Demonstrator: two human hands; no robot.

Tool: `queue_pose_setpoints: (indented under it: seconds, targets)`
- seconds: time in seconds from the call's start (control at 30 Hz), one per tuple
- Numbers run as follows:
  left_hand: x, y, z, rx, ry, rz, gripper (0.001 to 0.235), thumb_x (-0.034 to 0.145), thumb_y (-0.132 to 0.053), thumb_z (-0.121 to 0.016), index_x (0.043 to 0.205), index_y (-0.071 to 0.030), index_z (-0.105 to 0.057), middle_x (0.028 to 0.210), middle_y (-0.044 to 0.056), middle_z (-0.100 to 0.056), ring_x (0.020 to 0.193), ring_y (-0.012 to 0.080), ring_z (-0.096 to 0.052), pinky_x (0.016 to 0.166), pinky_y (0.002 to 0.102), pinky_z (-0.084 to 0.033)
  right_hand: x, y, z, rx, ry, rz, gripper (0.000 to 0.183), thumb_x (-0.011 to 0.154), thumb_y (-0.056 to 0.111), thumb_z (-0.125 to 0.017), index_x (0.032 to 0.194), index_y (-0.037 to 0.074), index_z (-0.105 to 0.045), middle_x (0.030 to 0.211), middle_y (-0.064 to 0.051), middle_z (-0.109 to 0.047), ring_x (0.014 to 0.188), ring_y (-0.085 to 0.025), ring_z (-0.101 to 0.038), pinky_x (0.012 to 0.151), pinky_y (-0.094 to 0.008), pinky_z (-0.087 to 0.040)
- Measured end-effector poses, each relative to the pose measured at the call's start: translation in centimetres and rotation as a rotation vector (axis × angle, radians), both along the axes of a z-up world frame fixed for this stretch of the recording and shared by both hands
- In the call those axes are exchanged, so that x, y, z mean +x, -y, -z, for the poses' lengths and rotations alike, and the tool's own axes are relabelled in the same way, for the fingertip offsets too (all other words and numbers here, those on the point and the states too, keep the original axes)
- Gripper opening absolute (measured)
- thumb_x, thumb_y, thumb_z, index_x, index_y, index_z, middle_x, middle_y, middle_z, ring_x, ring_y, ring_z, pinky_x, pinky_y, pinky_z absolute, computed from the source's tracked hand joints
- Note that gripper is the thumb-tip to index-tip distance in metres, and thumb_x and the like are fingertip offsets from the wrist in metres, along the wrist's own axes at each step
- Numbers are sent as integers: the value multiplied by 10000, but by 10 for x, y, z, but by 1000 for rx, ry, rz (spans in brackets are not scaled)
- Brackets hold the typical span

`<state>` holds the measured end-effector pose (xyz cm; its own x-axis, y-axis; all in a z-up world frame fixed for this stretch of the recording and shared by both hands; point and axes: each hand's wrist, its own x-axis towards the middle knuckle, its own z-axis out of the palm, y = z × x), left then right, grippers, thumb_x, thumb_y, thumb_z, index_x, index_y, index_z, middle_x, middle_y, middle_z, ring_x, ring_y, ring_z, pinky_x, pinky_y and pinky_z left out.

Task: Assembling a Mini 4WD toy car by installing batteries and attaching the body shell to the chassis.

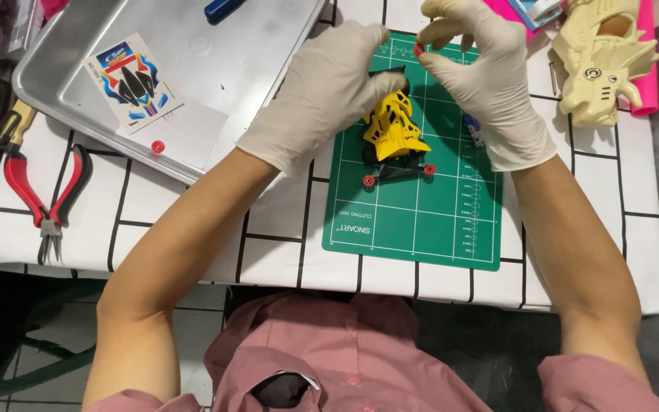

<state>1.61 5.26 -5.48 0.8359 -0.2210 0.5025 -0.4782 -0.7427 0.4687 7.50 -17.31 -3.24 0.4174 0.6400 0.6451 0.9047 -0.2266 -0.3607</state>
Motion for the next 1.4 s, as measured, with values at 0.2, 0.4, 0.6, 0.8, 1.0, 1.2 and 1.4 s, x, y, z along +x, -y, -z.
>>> queue_pose_setpoints:
  seconds: [0.2,0.4,0.6,0.8,1.0,1.2,1.4]
  targets:
    - [-1,9,10,284,-317,-37,630,918,-707,-723,1069,-128,-524,913,82,-657,790,316,-640,587,478,-506,8,1,18,-68,-184,24,434,982,-88,-801,1353,-6,-593,1079,-150,-771,1012,-245,-727,775,-333,-468]
    - [-1,12,9,260,-382,-46,691,881,-710,-764,1146,-119,-524,946,61,-704,827,341,-675,648,505,-514,9,-2,22,-70,-213,8,446,995,-106,-803,1365,-14,-571,1084,-179,-764,1039,-277,-750,785,-325,-519]
    - [-3,13,12,245,-367,-44,720,869,-724,-767,1165,-116,-520,929,56,-688,832,340,-666,665,513,-492,9,-3,27,-73,-217,3,469,983,-109,-797,1382,-25,-567,1091,-189,-763,1044,-286,-752,815,-335,-543]
    - [-5,13,10,238,-367,-48,684,880,-705,-769,1161,-137,-512,948,54,-690,851,335,-655,683,510,-486,14,-2,32,-92,-214,-9,488,977,-110,-822,1388,-24,-573,1110,-197,-762,1066,-293,-753,827,-336,-556]
    - [-4,14,12,252,-363,-62,676,871,-717,-773,1123,-145,-516,937,61,-684,864,349,-646,683,518,-481,14,-2,31,-128,-207,-7,515,936,-143,-817,1380,-27,-582,1090,-202,-765,1038,-294,-761,843,-336,-576]
    - [-3,7,9,291,-298,-77,710,859,-749,-777,1108,-132,-530,898,59,-670,825,330,-654,613,502,-493,13,2,26,-154,-192,-18,543,943,-125,-846,1401,-15,-576,1105,-191,-765,1046,-286,-758,811,-329,-534]
    - [-38,-48,-57,-140,-176,69,401,977,-277,-786,1253,-29,-635,1270,171,-723,1162,328,-701,928,426,-576,16,7,23,-116,-175,0,505,942,-125,-816,1400,-62,-613,1150,-209,-754,961,-275,-733,750,-346,-454]
